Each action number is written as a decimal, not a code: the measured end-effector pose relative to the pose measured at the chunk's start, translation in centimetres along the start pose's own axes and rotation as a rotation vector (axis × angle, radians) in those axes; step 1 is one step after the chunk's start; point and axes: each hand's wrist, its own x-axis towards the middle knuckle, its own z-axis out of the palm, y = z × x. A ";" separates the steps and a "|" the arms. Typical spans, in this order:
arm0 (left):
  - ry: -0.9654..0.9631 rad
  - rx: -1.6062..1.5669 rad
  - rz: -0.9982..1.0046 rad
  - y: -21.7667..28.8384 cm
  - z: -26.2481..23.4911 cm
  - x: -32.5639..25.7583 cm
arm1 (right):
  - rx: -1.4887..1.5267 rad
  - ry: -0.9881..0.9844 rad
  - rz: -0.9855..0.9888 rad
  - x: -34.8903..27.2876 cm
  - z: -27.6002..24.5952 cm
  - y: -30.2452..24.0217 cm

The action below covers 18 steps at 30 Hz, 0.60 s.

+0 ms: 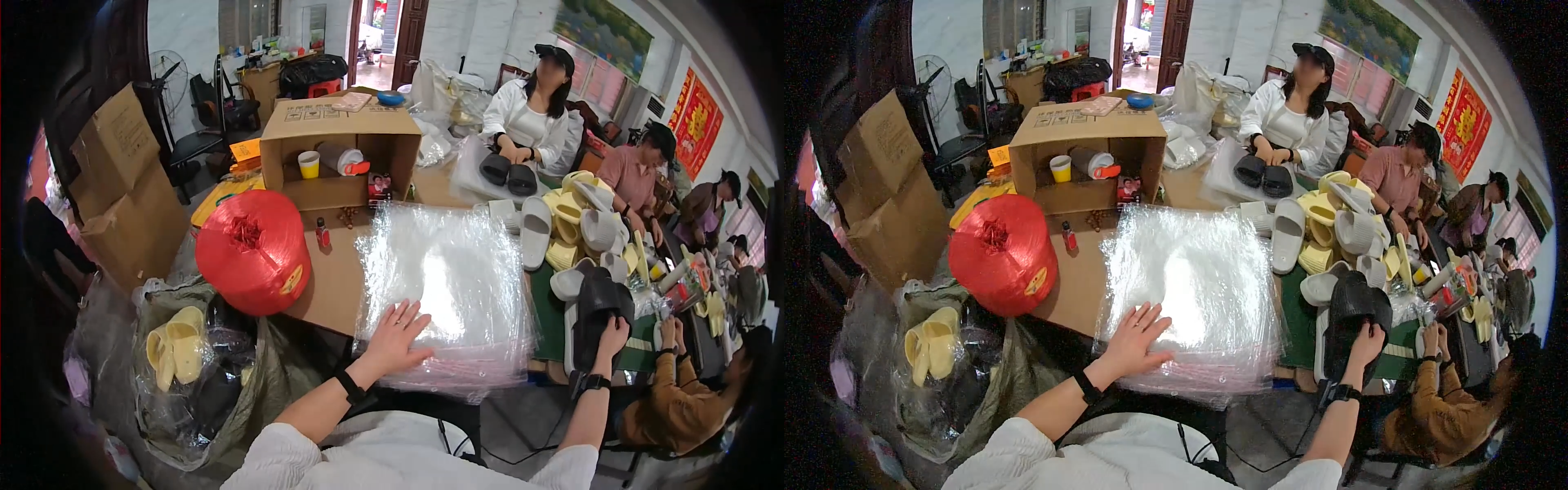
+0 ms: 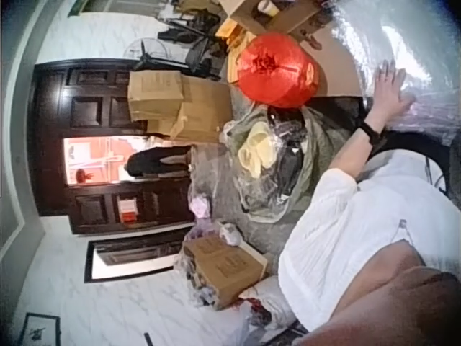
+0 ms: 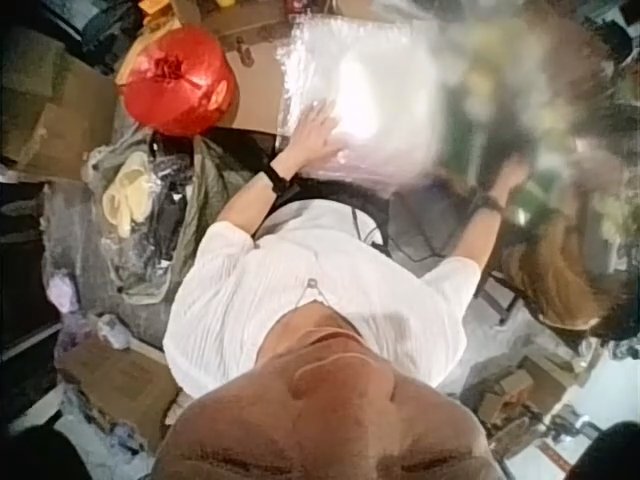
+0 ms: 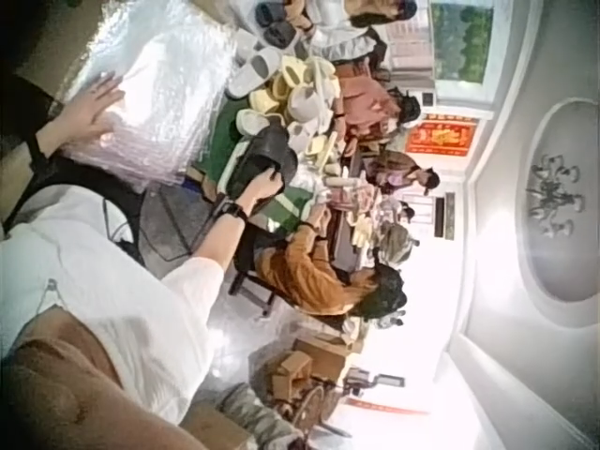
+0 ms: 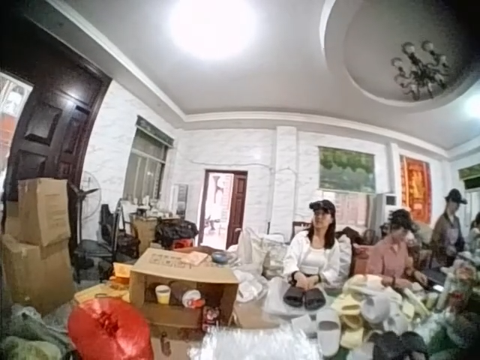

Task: The recorder is seen putting shoes into plastic bags and then placing them into a larger green sack.

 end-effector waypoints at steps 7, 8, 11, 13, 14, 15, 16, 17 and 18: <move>-0.002 -0.024 0.011 0.3 -0.1 0.3 | 0.079 0.423 -0.364 -4.0 -1.1 -4.6; -0.001 -0.038 0.011 0.3 0.0 0.4 | 0.129 0.430 -0.457 -4.4 -0.9 -5.4; 0.002 -0.036 -0.005 -0.1 0.1 0.0 | 0.370 0.026 -0.490 -8.8 -2.2 -13.2; 0.005 -0.034 -0.002 0.0 0.1 0.0 | 0.496 -0.124 -0.483 -11.6 -1.3 -16.3; 0.001 -0.040 -0.002 0.1 0.1 0.1 | 0.558 -0.208 -0.472 -12.9 -0.8 -17.7; -0.003 -0.039 -0.011 0.0 0.0 0.0 | 0.527 -0.254 -0.494 -14.3 -0.5 -19.7; -0.004 -0.037 -0.013 0.0 -0.1 0.0 | 0.490 -0.296 -0.515 -15.6 -0.5 -21.3; -0.031 -0.025 -0.018 0.1 -0.2 0.1 | 0.481 -0.344 -0.510 -16.5 0.2 -22.0; -0.059 -0.012 -0.023 0.1 -0.2 0.2 | 0.474 -0.391 -0.503 -17.4 1.5 -22.3</move>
